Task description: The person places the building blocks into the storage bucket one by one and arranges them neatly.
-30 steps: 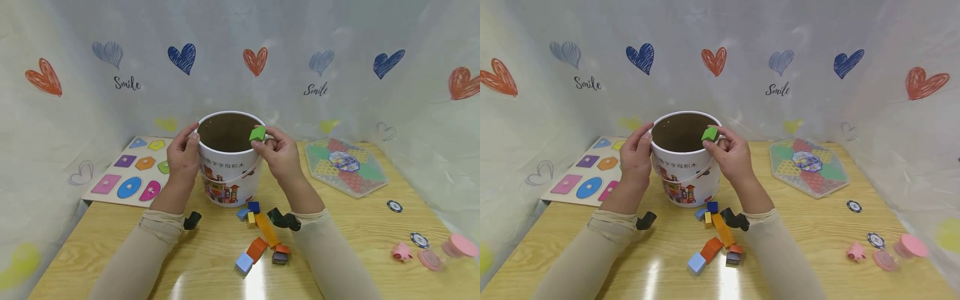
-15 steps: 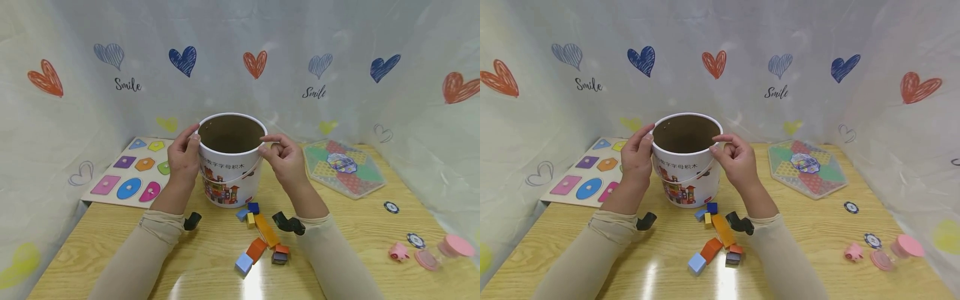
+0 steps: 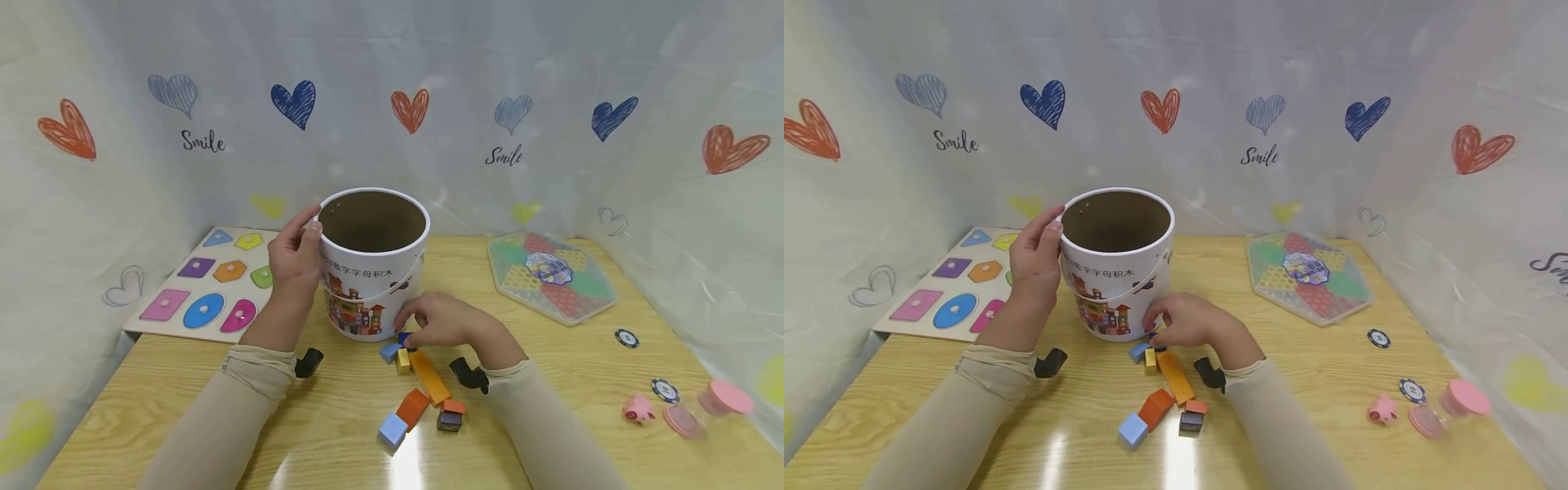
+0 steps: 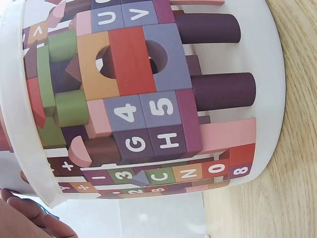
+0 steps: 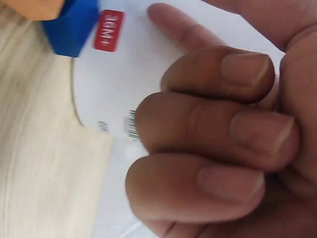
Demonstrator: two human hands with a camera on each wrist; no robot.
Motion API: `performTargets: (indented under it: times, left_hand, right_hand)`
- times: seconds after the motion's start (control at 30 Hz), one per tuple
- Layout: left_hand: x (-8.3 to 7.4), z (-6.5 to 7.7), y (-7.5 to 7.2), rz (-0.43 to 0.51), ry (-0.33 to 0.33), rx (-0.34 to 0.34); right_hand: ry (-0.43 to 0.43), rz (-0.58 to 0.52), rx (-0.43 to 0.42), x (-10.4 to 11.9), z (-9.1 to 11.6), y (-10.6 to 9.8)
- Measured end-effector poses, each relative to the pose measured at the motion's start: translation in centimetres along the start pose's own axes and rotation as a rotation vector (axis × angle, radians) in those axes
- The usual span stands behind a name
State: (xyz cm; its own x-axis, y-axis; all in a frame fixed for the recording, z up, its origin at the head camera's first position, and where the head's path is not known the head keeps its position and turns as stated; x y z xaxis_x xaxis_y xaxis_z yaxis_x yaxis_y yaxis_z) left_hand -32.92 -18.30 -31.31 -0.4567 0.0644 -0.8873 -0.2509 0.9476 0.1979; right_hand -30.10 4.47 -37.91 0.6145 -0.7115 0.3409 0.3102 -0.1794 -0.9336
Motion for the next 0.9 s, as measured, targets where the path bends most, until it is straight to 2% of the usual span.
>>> performTargets:
  times: [0.1, 0.2, 0.33, 0.43, 0.7, 0.9]
  left_hand:
    - [0.0, 0.1, -0.1, 0.012, -0.003, 0.009]
    - [-0.5, 0.3, 0.0, 0.009, -0.015, 0.011]
    - [-0.5, 0.2, 0.1, 0.010, -0.023, 0.011]
    - [0.0, 0.0, 0.0, 0.017, -0.013, 0.012]
    - [0.1, -0.1, -0.1, 0.015, -0.023, 0.002]
    - [0.0, 0.0, 0.0, 0.027, -0.031, 0.005]
  right_hand:
    - [0.068, 0.064, 0.045, -0.4, -0.4, 1.1]
    - [0.096, 0.109, 0.077, -0.5, -0.6, 1.7]
    - [0.075, 0.145, 0.088, -0.2, -0.8, 2.0]
    - [0.066, 0.124, 0.091, 0.1, -0.8, 2.0]
    - [-0.072, 0.047, 0.129, 2.2, -1.1, 3.1]
    - [-0.014, 0.114, 0.131, 2.4, -1.3, 3.5]
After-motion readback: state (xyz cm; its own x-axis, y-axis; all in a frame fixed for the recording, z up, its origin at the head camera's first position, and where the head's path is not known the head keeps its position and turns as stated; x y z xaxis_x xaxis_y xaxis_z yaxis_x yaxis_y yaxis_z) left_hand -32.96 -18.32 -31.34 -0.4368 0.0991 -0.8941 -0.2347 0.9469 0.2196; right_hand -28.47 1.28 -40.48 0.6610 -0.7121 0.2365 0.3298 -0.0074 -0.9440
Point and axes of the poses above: each hand's wrist, its own z-axis away from the middle knuckle, its own y-axis out of the palm, x = y × z, the point moved 7 cm from there along -z, towards the middle knuckle, and after that the axes turned 10 degrees about z, right-handed, at the moved point
